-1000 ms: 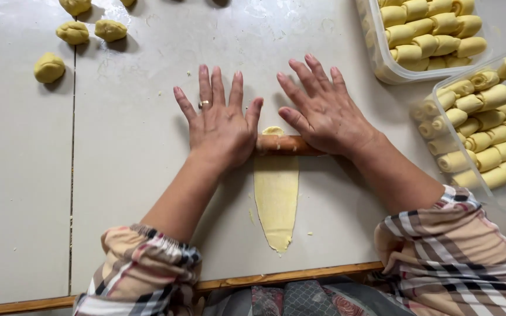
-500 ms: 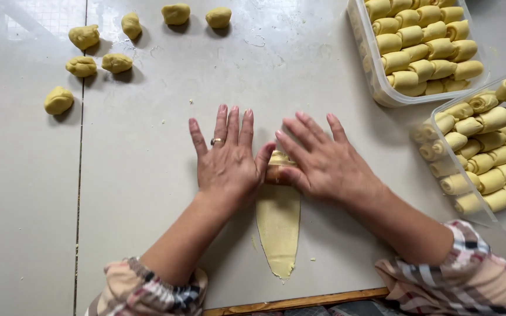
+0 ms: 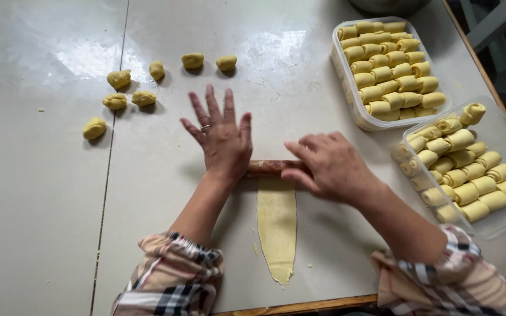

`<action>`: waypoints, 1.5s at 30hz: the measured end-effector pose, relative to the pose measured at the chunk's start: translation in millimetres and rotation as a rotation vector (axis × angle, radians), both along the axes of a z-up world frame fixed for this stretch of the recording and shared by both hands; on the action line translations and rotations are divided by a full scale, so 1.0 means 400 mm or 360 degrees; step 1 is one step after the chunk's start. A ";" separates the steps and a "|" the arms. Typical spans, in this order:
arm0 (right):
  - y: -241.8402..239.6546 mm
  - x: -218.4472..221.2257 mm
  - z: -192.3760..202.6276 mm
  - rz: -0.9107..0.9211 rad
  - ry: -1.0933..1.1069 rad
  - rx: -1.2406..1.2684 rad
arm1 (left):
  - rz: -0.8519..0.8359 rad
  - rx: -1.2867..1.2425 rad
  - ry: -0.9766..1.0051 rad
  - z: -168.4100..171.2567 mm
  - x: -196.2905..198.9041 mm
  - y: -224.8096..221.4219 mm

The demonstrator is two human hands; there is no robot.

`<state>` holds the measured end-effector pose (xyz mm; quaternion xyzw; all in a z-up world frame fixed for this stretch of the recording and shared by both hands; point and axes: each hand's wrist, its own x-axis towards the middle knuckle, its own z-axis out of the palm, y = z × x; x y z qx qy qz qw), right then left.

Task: Rolling out dough balls into strips and then rolling them into small pastry rolls.

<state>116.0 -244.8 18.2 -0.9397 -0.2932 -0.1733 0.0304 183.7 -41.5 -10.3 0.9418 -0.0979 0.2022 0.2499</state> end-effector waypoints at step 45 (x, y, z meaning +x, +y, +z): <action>0.075 -0.164 -0.120 0.0067 0.0212 0.0906 | -0.0738 0.0201 0.0153 -0.112 -0.203 0.059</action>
